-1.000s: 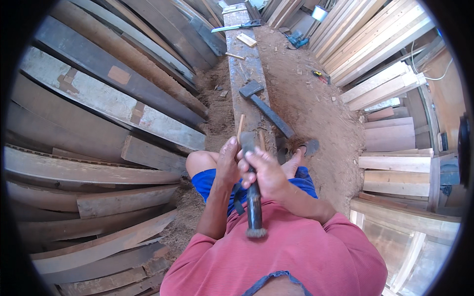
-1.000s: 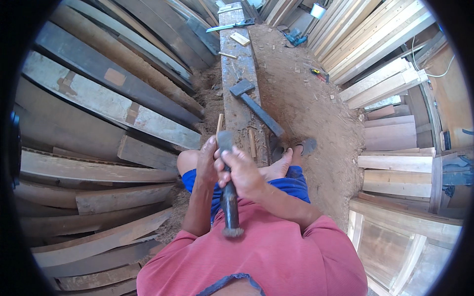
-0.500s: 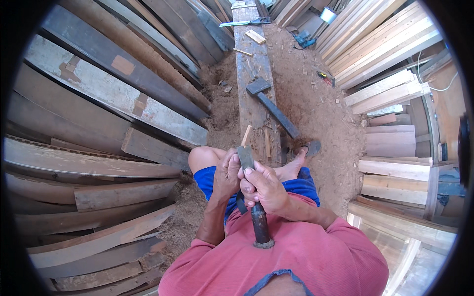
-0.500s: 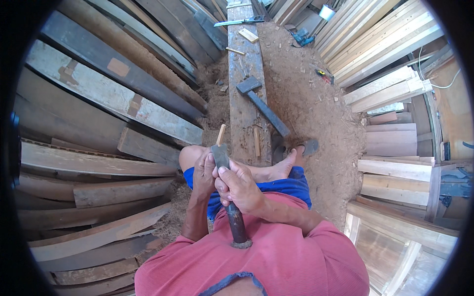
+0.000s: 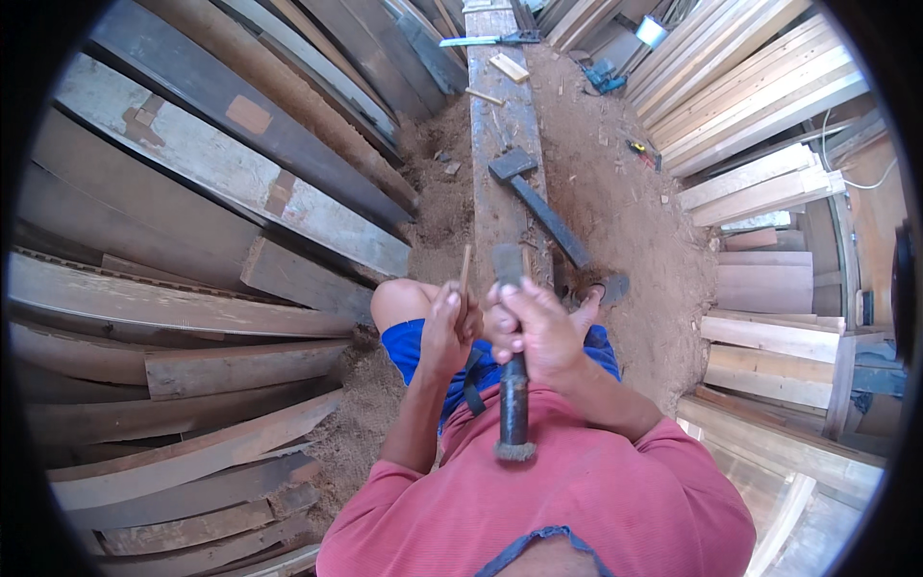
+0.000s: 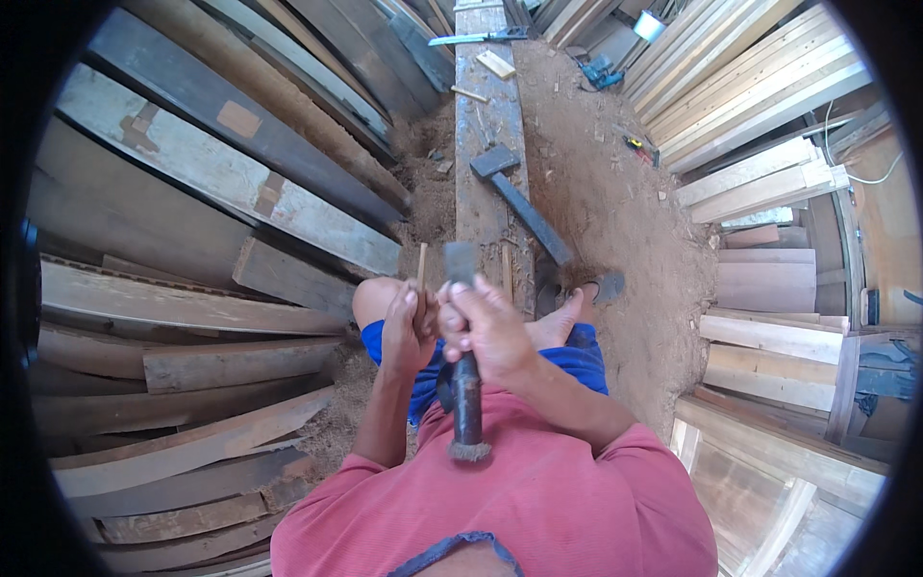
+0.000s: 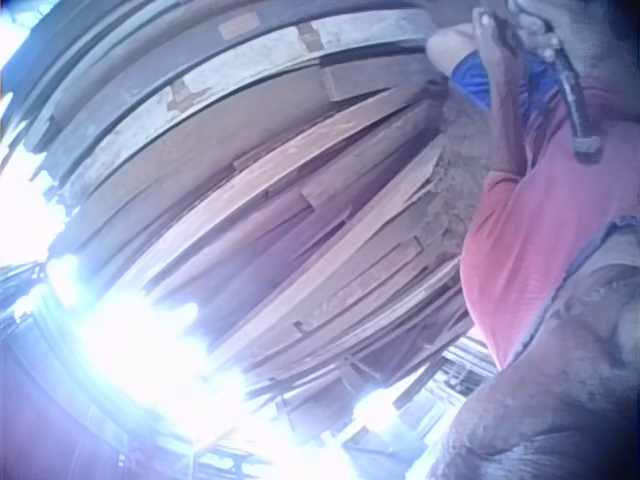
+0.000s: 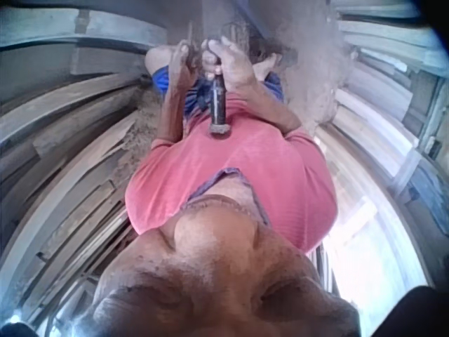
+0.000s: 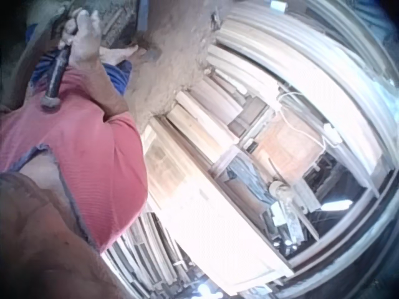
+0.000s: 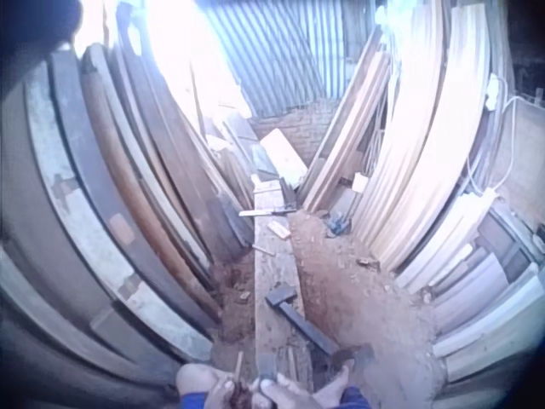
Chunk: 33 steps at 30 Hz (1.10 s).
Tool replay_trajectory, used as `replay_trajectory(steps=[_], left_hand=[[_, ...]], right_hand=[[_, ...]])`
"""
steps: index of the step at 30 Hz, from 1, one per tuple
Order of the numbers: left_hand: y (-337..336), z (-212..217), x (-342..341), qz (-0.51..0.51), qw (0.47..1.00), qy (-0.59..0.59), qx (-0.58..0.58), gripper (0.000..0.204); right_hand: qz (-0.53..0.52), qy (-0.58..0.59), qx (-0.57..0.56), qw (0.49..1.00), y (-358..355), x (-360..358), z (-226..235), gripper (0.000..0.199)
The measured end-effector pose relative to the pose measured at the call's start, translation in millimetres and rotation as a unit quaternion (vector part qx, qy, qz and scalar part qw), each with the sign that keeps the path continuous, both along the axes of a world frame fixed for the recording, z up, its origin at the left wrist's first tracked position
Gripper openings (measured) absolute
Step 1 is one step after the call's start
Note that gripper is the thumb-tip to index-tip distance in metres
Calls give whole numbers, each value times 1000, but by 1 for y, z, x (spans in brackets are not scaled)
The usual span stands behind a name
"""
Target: The person uses a chisel to shave and shape a small wooden peg while sitting on the floor in a wood workshop.
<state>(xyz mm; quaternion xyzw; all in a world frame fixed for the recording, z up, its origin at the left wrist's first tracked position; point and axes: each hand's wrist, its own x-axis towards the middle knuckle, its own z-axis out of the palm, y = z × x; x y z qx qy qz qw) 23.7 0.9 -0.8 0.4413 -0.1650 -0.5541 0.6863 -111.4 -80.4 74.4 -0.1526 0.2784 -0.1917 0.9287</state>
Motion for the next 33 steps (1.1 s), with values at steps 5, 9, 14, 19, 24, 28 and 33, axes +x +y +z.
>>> replay_trajectory(steps=[5, 9, 14, 19, 24, 28, 33], left_hand=[[-17, 12, 17, -31, 976, -213, 3, 29], [-4, 30, 1, -4, 937, -349, -2, 31], [16, 40, -12, -8, 909, -415, -31, 33], [14, 47, -16, -14, 929, -368, -41, 34], [69, -8, -3, -127, 880, -450, -82, 39], [54, 8, -7, -58, 958, -278, 46, 28], [5, 6, -10, -35, 948, -315, -2, 30]], right_hand=[[69, -23, -42, 996, 20, 10, 13, 16], [71, -24, -68, 995, 27, 2, 16, 16], [23, -19, -86, 996, 26, -8, 19, 16], [28, 6, -151, 988, 29, -16, 30, 16], [-202, 69, -298, 930, -10, -67, 61, 14], [-45, 168, -366, 914, -43, -52, 13, 19], [50, 126, -368, 920, -38, -4, -6, 17]])
